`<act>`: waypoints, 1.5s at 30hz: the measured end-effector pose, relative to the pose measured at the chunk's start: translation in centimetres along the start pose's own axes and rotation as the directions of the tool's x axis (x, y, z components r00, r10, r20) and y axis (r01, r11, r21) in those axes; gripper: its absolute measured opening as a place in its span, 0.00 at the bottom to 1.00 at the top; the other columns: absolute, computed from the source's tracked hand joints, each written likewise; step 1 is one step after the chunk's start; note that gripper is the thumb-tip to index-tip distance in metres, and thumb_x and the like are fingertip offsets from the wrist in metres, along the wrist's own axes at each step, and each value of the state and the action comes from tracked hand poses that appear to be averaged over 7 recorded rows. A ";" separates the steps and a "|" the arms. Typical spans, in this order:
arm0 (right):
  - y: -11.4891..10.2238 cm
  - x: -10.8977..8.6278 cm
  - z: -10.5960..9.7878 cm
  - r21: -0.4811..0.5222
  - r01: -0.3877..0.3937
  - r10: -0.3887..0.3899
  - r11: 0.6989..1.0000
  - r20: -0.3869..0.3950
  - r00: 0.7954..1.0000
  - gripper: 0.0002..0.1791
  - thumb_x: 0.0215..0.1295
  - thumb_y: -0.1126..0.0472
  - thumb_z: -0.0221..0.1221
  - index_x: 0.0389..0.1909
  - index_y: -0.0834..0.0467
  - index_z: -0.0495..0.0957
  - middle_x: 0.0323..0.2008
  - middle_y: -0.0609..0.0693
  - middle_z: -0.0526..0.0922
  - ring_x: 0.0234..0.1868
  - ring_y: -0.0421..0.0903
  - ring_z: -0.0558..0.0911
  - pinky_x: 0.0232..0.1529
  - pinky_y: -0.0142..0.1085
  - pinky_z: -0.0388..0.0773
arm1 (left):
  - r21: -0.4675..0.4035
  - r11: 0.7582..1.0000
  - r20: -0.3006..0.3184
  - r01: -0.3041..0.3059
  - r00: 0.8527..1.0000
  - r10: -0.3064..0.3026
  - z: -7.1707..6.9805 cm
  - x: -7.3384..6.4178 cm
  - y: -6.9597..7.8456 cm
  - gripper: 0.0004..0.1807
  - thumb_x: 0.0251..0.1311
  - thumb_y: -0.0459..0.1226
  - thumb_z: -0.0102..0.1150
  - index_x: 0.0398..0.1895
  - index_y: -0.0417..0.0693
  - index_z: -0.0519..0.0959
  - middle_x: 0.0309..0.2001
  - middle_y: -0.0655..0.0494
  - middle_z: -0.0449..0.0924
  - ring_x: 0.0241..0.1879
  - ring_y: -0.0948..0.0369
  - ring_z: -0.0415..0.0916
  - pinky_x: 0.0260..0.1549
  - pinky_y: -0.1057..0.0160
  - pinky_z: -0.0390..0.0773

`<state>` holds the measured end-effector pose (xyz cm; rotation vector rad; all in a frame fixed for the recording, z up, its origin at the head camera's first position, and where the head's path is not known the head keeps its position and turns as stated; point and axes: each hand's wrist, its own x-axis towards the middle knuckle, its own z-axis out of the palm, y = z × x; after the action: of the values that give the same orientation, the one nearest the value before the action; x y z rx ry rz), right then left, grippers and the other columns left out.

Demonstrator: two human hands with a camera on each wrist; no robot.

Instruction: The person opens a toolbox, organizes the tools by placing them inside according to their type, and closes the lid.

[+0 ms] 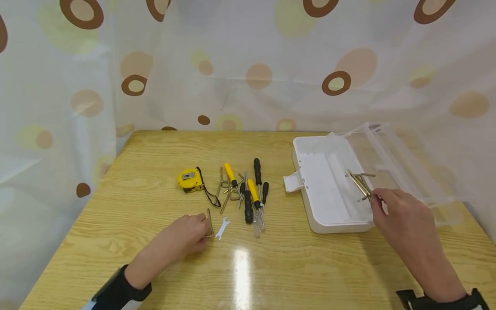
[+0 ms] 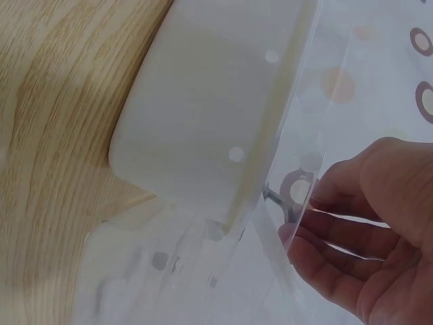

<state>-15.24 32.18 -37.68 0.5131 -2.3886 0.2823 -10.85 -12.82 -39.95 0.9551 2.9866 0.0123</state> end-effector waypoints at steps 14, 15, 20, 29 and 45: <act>-1.4 0.4 0.0 0.023 0.047 -0.047 0.999 -0.020 0.999 0.14 0.65 0.59 0.58 0.31 0.67 0.85 0.27 0.63 0.87 0.20 0.57 0.81 0.14 0.45 0.70 | 0.010 0.995 -0.152 -0.104 0.983 0.104 -1.1 -0.6 0.4 0.12 0.51 0.33 0.71 0.27 0.47 0.73 0.25 0.60 0.70 0.26 0.69 0.63 0.27 0.73 0.73; -1.9 0.6 -0.1 0.054 0.087 -0.084 0.995 -0.043 0.996 0.19 0.70 0.55 0.56 0.31 0.67 0.85 0.28 0.62 0.87 0.22 0.56 0.82 0.16 0.43 0.73 | 0.030 0.992 -0.186 -0.126 0.974 0.129 -1.3 -0.6 0.5 0.13 0.50 0.34 0.71 0.27 0.47 0.73 0.25 0.61 0.69 0.25 0.69 0.62 0.28 0.73 0.73; -7.4 1.4 -0.3 0.280 0.402 -0.352 0.872 -0.213 0.911 0.30 0.81 0.46 0.46 0.32 0.63 0.88 0.32 0.53 0.89 0.30 0.46 0.83 0.35 0.18 0.79 | 0.213 0.946 -0.359 -0.244 0.881 0.307 -2.4 -0.2 1.8 0.15 0.47 0.38 0.73 0.26 0.49 0.72 0.25 0.62 0.69 0.26 0.68 0.64 0.30 0.72 0.75; -14.9 1.8 -1.9 0.380 0.691 -0.665 0.616 -0.220 0.714 0.18 0.82 0.63 0.44 0.50 0.63 0.84 0.50 0.57 0.88 0.43 0.46 0.86 0.42 0.32 0.83 | 0.314 0.871 -0.480 -0.377 0.729 0.488 -4.0 0.5 5.4 0.07 0.51 0.35 0.64 0.28 0.51 0.73 0.28 0.65 0.72 0.29 0.68 0.67 0.32 0.74 0.72; -15.7 3.1 0.9 0.303 0.787 -0.672 0.537 -0.410 0.617 0.16 0.79 0.69 0.48 0.40 0.66 0.85 0.40 0.58 0.90 0.35 0.47 0.85 0.36 0.31 0.81 | 0.269 0.834 -0.623 -0.483 0.573 0.533 -3.3 1.8 6.3 0.06 0.57 0.34 0.50 0.31 0.53 0.77 0.29 0.65 0.73 0.30 0.71 0.69 0.32 0.77 0.68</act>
<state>-11.12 16.93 -35.26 1.5673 -1.6310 0.4844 -8.67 -6.64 -36.56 2.2377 3.1339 0.3383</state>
